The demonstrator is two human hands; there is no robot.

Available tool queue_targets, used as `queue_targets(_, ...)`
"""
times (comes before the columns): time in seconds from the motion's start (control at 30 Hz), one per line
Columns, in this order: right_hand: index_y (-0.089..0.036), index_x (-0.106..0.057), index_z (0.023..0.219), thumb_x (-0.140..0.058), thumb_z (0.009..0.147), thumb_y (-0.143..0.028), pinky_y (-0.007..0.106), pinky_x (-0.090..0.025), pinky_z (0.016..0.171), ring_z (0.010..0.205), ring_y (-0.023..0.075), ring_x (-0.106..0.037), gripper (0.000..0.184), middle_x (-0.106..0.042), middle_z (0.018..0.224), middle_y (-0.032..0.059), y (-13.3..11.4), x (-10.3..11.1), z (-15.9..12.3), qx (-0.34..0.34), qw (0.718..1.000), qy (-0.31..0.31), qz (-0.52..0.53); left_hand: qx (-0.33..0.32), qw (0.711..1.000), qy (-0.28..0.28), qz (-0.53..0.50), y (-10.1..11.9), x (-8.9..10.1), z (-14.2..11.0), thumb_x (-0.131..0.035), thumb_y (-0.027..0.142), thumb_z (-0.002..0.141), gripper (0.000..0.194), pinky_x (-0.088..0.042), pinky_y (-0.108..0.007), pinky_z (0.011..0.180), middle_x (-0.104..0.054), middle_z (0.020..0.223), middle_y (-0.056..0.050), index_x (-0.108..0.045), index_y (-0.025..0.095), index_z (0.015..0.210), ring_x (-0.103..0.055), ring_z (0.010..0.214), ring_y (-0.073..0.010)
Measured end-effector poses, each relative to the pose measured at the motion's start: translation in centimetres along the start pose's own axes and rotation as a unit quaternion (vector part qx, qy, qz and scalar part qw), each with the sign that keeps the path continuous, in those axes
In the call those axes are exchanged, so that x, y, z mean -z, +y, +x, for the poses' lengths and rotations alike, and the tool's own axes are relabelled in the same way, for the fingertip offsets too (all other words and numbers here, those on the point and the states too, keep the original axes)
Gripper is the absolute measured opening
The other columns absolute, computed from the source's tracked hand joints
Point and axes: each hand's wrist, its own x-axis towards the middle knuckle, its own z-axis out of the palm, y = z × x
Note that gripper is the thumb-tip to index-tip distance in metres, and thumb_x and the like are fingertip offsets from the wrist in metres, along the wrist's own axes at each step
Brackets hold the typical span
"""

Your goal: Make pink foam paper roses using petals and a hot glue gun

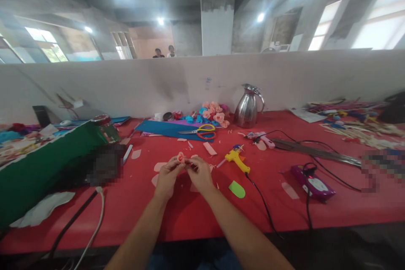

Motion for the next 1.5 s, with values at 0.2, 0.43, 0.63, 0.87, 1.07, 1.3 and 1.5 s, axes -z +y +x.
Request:
queue_targets(0.2,-0.018,-0.064,0.075,-0.051,0.082,-0.035,0.026,-0.044,0.062,0.066,0.0149,-0.056,0.023,-0.062,0.071,0.0018,-0.1,0.2,0.0,-0.019,0.998,0.057,-0.003,0.018,0.997,0.055,-0.049,-1.1,0.6,0.4,-0.069,0.028,0.066,0.013,-0.040,-0.020,0.063,-0.063,0.071,0.001,-0.068,0.018,0.074,-0.050,0.062,-0.0090)
queue_targets(0.43,-0.017,-0.059,0.093,-0.047,0.083,-0.037,0.027,-0.044,0.060,0.064,0.0142,-0.054,0.025,-0.061,0.087,0.0052,0.5,1.0,0.2,-0.058,0.978,0.199,0.013,0.049,0.992,0.088,-0.078,-1.1,0.6,0.5,-0.071,0.030,0.063,0.020,-0.034,-0.017,0.052,-0.063,0.071,0.000,-0.068,0.015,0.076,-0.043,0.052,-0.0051)
queue_targets(0.63,-0.023,-0.052,0.118,-0.045,0.086,-0.036,0.030,-0.045,0.076,0.091,0.0183,-0.056,0.035,-0.057,0.112,0.0080,-0.4,-0.1,-0.5,0.021,0.998,-0.034,-0.056,0.074,0.993,0.050,-0.081,-0.6,0.4,0.3,-0.073,0.033,0.062,0.022,-0.029,-0.017,0.046,-0.057,0.059,0.002,-0.065,0.014,0.070,-0.037,0.047,-0.0039)
queue_targets(0.87,-0.021,-0.055,0.068,-0.034,0.091,-0.038,0.025,-0.035,0.055,0.057,0.0153,-0.052,0.036,-0.056,0.060,0.0008,-0.4,0.0,-0.8,-0.021,0.977,-0.031,-0.208,0.072,0.982,0.092,-0.150,0.5,0.3,0.5,-0.074,0.036,0.059,0.027,-0.036,-0.017,0.050,-0.062,0.070,0.001,-0.061,0.015,0.071,-0.044,0.049,-0.0031)
queue_targets(1.07,-0.020,-0.049,0.068,-0.032,0.090,-0.044,0.024,-0.033,0.053,0.054,0.0139,-0.046,0.036,-0.050,0.058,-0.0020,-0.6,0.9,-0.1,-0.077,0.982,0.151,-0.087,-0.005,0.971,0.201,-0.132,0.3,0.9,0.9,-0.074,0.034,0.060,0.024,-0.040,-0.018,0.058,-0.064,0.066,0.001,-0.063,0.016,0.071,-0.053,0.059,-0.0068)
queue_targets(1.3,-0.020,-0.046,0.065,-0.036,0.088,-0.043,0.024,-0.031,0.050,0.052,0.0127,-0.037,0.034,-0.040,0.055,-0.0045,0.1,1.9,0.7,-0.117,0.955,0.271,-0.025,-0.110,0.934,0.325,-0.094,-0.1,1.8,1.4,-0.068,0.031,0.067,0.017,-0.043,-0.026,0.081,-0.066,0.078,0.000,-0.064,0.017,0.076,-0.060,0.078,-0.0111)
queue_targets(1.5,-0.018,-0.058,0.098,-0.047,0.076,-0.021,0.035,-0.038,0.081,0.091,0.0220,-0.051,0.025,-0.059,0.097,0.0081,0.9,2.0,0.7,-0.064,0.961,0.240,-0.123,-0.127,0.922,0.359,-0.071,-0.2,2.0,1.5,-0.063,0.032,0.070,0.018,-0.045,-0.025,0.070,-0.060,0.074,0.001,-0.059,0.017,0.081,-0.056,0.066,-0.0096)
